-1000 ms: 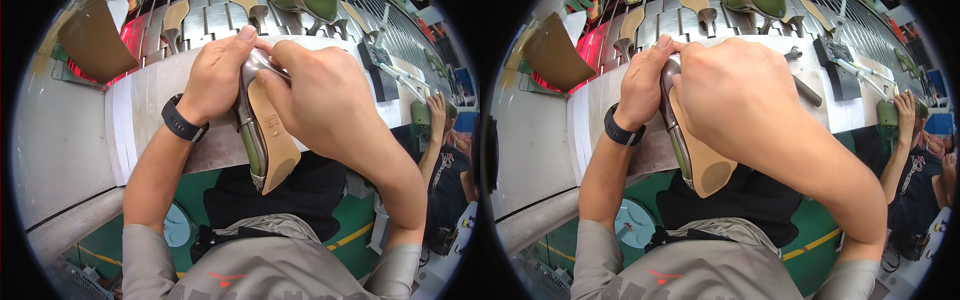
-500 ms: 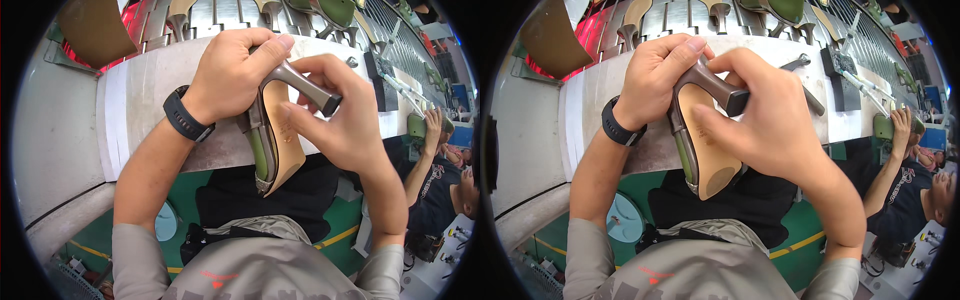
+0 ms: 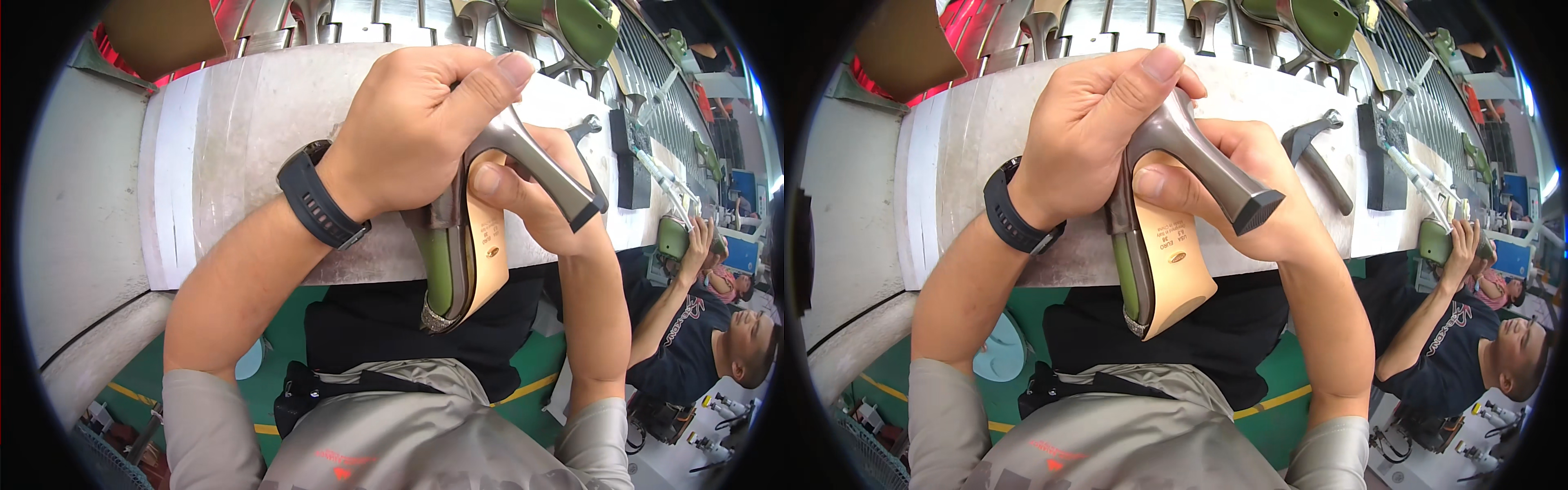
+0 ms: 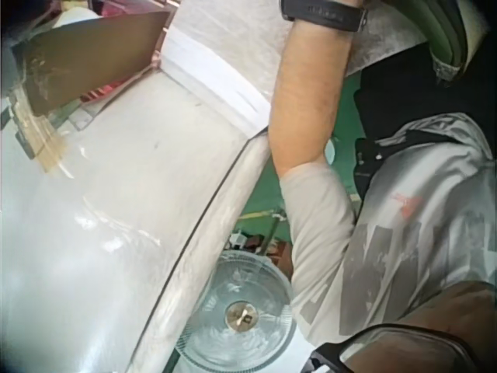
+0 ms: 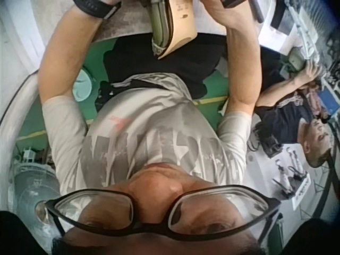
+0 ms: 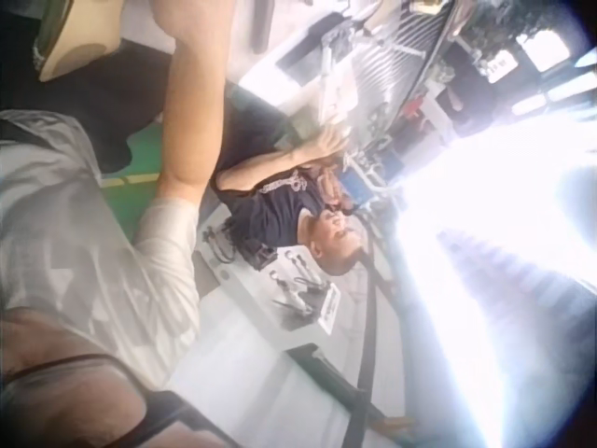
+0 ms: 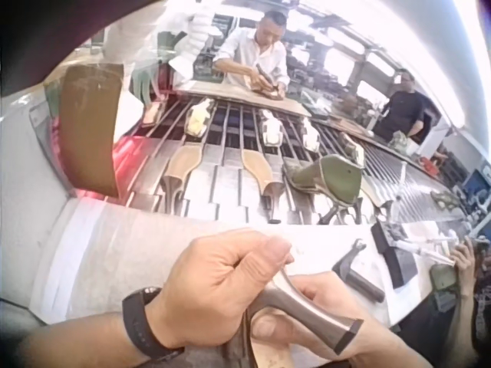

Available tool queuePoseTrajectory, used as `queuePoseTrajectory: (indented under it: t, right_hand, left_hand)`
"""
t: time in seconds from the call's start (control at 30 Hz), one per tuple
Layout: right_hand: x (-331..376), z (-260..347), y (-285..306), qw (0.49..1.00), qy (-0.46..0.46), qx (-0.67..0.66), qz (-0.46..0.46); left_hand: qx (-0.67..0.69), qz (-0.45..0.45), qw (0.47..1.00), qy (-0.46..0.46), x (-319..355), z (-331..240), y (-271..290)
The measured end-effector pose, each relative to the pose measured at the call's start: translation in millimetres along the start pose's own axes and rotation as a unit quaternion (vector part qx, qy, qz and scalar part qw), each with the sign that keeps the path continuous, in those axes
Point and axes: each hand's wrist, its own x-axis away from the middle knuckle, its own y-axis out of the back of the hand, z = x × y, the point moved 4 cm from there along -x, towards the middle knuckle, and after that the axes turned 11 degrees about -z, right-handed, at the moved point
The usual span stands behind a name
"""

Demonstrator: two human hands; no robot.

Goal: The person positions and attaches the outer sole to the bottom of a high-heeled shoe, using a small hammer to tap and secure the edges, and then applies a liquid substance from a syringe along the seam.

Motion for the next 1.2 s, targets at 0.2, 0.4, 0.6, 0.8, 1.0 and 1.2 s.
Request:
queuePoseTrajectory:
  t: [0.2, 0.4, 0.6, 0.8, 1.0, 1.2]
  right_hand:
    - [7, 2, -9, 0.999, 0.017, -0.028, -0.027]
    - [16, 0, -6, 0.996, -0.002, 0.000, -0.087]
    - [16, -14, 8, 0.997, -0.055, -0.058, -0.009]
    - [20, -14, 3, 0.995, -0.061, -0.063, 0.050]
    - [22, -8, 4, 0.993, -0.080, -0.070, 0.053]
    - [26, -13, -1, 0.994, -0.061, -0.092, 0.025]
  left_hand:
    - [-0.037, -0.016, 0.999, 0.012, 0, 0, -1]
    - [-0.083, -0.031, 0.996, -0.017, -3, -6, -6]
    - [-0.046, -0.009, 0.999, 0.005, 1, 3, -4]
    - [-0.101, -0.052, 0.979, -0.169, 9, -4, -3]
    - [-0.101, -0.057, 0.986, -0.122, 14, -9, -7]
    - [-0.097, -0.070, 0.988, -0.098, 14, -8, -10]
